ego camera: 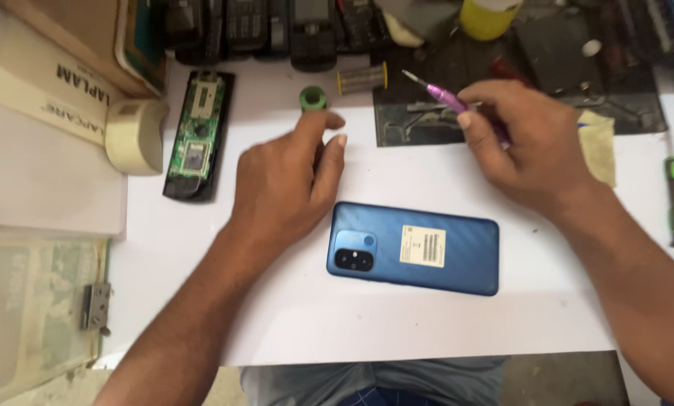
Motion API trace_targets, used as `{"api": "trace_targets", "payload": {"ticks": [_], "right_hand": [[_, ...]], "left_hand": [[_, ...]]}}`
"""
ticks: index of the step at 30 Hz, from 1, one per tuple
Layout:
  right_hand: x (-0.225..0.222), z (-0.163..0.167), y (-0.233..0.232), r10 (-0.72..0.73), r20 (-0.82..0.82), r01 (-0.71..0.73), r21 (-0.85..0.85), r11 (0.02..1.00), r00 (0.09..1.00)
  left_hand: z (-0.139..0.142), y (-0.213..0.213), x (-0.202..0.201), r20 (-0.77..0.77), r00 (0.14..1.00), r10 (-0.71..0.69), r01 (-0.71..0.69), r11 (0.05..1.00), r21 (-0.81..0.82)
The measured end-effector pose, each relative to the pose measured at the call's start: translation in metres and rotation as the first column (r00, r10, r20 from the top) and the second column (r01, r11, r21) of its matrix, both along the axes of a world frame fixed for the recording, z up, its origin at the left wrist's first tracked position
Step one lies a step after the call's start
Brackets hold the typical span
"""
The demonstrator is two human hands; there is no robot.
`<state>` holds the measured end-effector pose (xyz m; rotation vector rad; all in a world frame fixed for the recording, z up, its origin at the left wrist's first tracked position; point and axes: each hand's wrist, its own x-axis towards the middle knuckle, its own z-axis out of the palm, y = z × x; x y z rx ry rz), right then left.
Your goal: The person picks up a blue smartphone from the workbench, pries open its back cover with a screwdriver, removes the back panel, and uses a pry tool and tweezers to work around the exposed battery inside the phone.
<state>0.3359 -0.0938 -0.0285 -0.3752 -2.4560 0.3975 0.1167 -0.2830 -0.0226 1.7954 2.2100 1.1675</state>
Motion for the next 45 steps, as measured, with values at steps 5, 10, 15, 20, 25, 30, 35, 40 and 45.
{"api": "trace_targets", "payload": {"ticks": [5,10,15,20,25,30,35,40,45], "right_hand": [[0.009,-0.036,0.008,0.003,-0.080,-0.006,-0.037,0.999,0.997],[0.041,-0.057,0.019,0.088,-0.139,-0.066,0.160,0.985,0.986],[0.052,-0.069,0.028,0.077,-0.218,-0.028,0.222,0.975,0.973],[0.055,-0.081,0.039,0.104,-0.304,-0.133,-0.077,0.988,0.947],[0.056,-0.090,0.036,0.017,-0.331,-0.095,-0.221,0.971,0.943],[0.055,-0.090,0.033,-0.007,-0.355,-0.090,-0.258,0.962,0.935],[0.058,-0.090,0.047,-0.019,-0.361,-0.100,-0.308,0.946,0.932],[0.057,-0.086,0.065,0.035,-0.368,-0.136,-0.254,0.958,0.929],[0.066,-0.085,0.047,0.000,-0.351,-0.107,-0.287,0.952,0.936]], "left_hand": [[-0.041,0.004,0.007,0.176,0.972,-0.154,0.143,0.987,0.073],[-0.067,0.007,0.032,0.247,0.947,-0.207,0.197,0.978,0.066],[-0.069,0.010,0.042,0.244,0.937,-0.250,0.242,0.968,0.062],[-0.062,0.011,0.042,0.206,0.942,-0.266,0.283,0.957,-0.058],[-0.055,0.010,0.046,0.109,0.917,-0.383,0.396,0.906,-0.151],[-0.053,0.008,0.063,0.074,0.877,-0.475,0.472,0.823,-0.316],[-0.055,0.025,0.072,0.013,0.899,-0.438,0.409,0.828,-0.384],[-0.061,0.042,0.064,-0.244,0.910,-0.336,0.305,0.939,-0.156],[-0.066,0.026,0.063,-0.024,0.974,-0.226,0.227,0.973,0.034]]}}
